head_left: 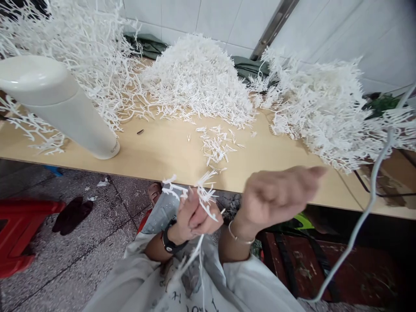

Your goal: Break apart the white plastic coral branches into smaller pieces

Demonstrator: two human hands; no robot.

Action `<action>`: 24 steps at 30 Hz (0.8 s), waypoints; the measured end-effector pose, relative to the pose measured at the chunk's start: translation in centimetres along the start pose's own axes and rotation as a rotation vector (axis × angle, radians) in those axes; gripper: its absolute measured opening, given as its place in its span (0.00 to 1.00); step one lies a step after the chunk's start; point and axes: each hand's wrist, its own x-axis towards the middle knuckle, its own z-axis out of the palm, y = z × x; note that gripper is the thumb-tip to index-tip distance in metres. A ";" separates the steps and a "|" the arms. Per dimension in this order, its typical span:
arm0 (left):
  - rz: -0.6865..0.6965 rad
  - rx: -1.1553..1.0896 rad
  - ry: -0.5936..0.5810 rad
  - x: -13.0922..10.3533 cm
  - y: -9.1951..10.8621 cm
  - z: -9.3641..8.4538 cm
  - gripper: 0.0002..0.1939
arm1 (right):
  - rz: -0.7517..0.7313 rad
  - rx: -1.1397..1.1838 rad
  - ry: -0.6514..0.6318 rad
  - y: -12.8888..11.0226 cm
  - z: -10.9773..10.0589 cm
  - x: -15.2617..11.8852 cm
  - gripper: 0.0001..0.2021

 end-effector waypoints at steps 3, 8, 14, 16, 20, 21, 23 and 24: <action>0.017 0.024 0.001 0.2 -0.1 0.1 0.34 | -0.186 -0.172 0.242 0.8 -1.5 3.1 0.20; -0.089 0.150 0.051 -0.4 1.4 -0.8 0.33 | -0.055 -0.877 -0.068 3.8 -3.1 4.6 0.11; -0.364 0.273 0.083 -0.7 2.8 -1.4 0.33 | 0.045 -0.420 -0.563 1.0 -1.8 2.5 0.23; -0.436 0.389 0.130 -0.7 3.1 -1.5 0.33 | 0.019 -0.306 -0.725 0.0 -1.0 1.7 0.29; -0.555 0.565 0.200 -1.0 4.1 -1.1 0.31 | -0.043 -0.295 -0.746 -0.2 0.0 0.2 0.17; -0.572 0.590 0.204 -1.1 4.4 -1.0 0.31 | -0.048 -0.268 -0.730 -0.1 0.1 -0.1 0.15; -0.605 0.622 0.197 -1.5 4.9 -0.7 0.31 | -0.026 -0.166 -0.683 0.1 0.1 -0.7 0.14; -0.620 0.626 0.181 -1.7 5.1 -0.6 0.31 | 0.013 -0.097 -0.666 0.2 0.2 -1.0 0.14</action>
